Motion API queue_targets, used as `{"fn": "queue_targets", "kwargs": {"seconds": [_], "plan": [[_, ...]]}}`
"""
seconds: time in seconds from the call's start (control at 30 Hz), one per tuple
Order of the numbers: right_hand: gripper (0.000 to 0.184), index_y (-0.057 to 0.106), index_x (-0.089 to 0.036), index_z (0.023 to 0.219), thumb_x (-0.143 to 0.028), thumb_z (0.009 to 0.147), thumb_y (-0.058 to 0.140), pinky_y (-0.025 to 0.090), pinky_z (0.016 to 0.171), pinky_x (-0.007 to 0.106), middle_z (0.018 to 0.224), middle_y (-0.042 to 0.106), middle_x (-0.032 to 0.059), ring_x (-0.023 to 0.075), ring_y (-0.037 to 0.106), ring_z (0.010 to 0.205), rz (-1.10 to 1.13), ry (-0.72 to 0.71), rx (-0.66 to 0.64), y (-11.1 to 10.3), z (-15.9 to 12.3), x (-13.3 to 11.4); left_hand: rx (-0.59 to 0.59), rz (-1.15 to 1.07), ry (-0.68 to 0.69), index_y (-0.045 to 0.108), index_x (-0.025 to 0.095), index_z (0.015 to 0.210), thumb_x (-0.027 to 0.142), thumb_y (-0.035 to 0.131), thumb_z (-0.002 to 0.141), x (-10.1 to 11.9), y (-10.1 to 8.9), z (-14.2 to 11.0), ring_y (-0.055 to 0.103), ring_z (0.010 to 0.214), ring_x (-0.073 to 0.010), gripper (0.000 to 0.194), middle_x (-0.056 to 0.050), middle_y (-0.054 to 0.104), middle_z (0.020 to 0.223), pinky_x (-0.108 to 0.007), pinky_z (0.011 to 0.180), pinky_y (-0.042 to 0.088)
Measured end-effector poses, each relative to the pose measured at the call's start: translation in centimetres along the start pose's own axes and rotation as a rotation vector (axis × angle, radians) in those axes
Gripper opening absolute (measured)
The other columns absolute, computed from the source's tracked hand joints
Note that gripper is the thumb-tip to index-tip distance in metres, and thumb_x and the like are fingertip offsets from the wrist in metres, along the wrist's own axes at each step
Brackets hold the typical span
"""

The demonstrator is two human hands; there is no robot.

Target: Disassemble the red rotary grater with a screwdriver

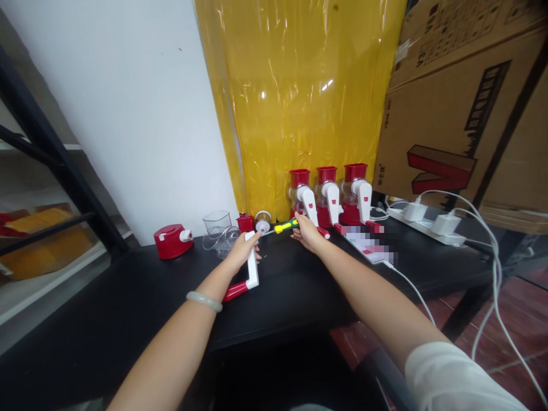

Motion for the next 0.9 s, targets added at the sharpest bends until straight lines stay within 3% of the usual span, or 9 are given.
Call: {"fn": "queue_targets", "kwargs": {"seconds": [0.27, 0.4, 0.6, 0.9], "plan": [[0.018, 0.044, -0.022, 0.08, -0.025, 0.098, 0.047, 0.05, 0.053, 0.021, 0.054, 0.045, -0.0079, 0.0066, 0.04, 0.042, 0.121, 0.037, 0.028, 0.21, 0.04, 0.09, 0.012, -0.001, -0.012, 0.049, 0.019, 0.089, 0.051, 0.071, 0.087, -0.07, -0.06, 0.04, 0.06, 0.039, -0.0143, 0.038, 0.005, 0.058, 0.058, -0.025, 0.04, 0.052], [0.02, 0.043, -0.023, 0.08, -0.027, 0.098, 0.048, 0.051, 0.055, 0.021, 0.051, 0.043, -0.0083, 0.0072, 0.04, 0.043, 0.091, 0.047, 0.042, 0.0, 0.15, 0.33, 0.007, -0.005, -0.011, 0.049, 0.02, 0.088, 0.052, 0.073, 0.085, -0.14, -0.02, 0.06, 0.06, 0.04, -0.0143, 0.04, 0.004, 0.059, 0.059, -0.025, 0.04, 0.052], [0.03, 0.044, -0.024, 0.079, -0.046, 0.091, 0.061, 0.046, 0.047, 0.02, 0.05, 0.039, -0.0094, 0.0072, 0.035, 0.04, -0.059, -0.012, 0.042, -0.37, 0.34, 0.12, 0.003, -0.009, -0.004, 0.049, 0.019, 0.089, 0.054, 0.074, 0.083, -0.17, -0.01, 0.1, 0.06, 0.04, -0.0145, 0.044, 0.004, 0.059, 0.059, -0.024, 0.04, 0.051], [0.019, 0.046, -0.022, 0.078, -0.028, 0.096, 0.049, 0.048, 0.051, 0.02, 0.049, 0.04, -0.0078, 0.0069, 0.034, 0.04, 0.056, 0.024, 0.04, -0.08, 0.26, 0.31, 0.002, -0.005, 0.007, 0.05, 0.019, 0.088, 0.053, 0.074, 0.083, -0.05, -0.01, 0.09, 0.06, 0.04, -0.0138, 0.042, 0.004, 0.058, 0.058, -0.023, 0.04, 0.051]]}}
Point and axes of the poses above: each hand's wrist, its own z-axis towards the middle knuckle, its own y-axis out of the palm, x = y × z, the point moved 7 cm from there along z, towards the middle knuckle
